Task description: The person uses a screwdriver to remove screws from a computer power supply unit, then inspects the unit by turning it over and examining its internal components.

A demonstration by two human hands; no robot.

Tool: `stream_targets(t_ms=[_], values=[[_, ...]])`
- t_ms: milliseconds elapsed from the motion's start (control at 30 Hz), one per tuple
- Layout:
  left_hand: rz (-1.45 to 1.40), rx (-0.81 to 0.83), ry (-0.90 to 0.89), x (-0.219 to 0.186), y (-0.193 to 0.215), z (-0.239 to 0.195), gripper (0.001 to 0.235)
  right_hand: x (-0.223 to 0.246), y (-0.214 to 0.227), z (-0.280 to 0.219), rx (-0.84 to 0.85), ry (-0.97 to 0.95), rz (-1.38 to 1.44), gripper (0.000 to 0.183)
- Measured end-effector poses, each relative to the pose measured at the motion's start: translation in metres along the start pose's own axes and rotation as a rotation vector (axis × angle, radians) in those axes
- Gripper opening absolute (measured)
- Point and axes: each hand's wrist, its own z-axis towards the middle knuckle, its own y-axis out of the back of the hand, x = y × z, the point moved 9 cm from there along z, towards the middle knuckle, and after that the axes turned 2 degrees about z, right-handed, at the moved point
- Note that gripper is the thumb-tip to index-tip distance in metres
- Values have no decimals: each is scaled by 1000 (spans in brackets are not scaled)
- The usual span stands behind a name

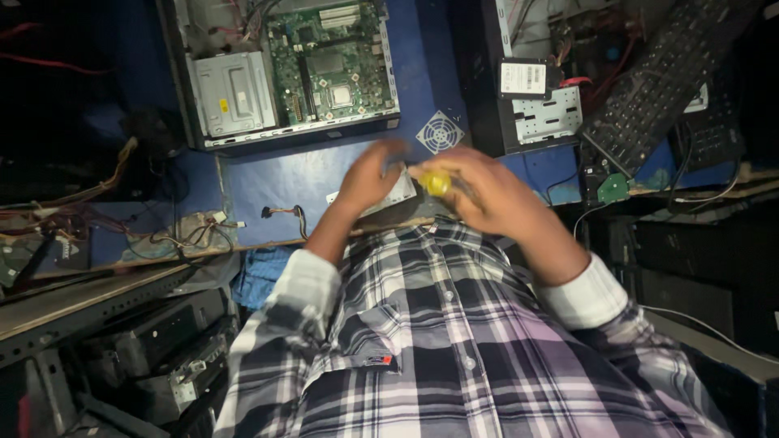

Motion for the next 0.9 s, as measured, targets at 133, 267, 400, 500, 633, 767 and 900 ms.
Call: stream_targets(t_ms=[133, 267, 400, 500, 633, 767, 900], values=[[-391, -41, -73, -80, 51, 5, 30, -21, -1, 10, 67, -47, -22, 43], [-223, 29, -400, -172, 76, 3, 34, -22, -1, 8, 67, 118, -82, 49], [-73, -107, -448, -196, 86, 13, 33, -34, 3, 0, 35, 43, 36, 46], [-55, -222, -455, -199, 84, 14, 37, -33, 10, -3, -57, -6, 204, 52], [51, -270, -389, -198, 76, 22, 43, -33, 9, -8, -156, -141, 184, 44], [83, -262, -406, -208, 68, 21, 40, -33, 14, -14, -241, -174, -55, 31], [-59, -50, -472, -212, 67, 16, 29, -13, 16, -16, -168, 91, -93, 27]])
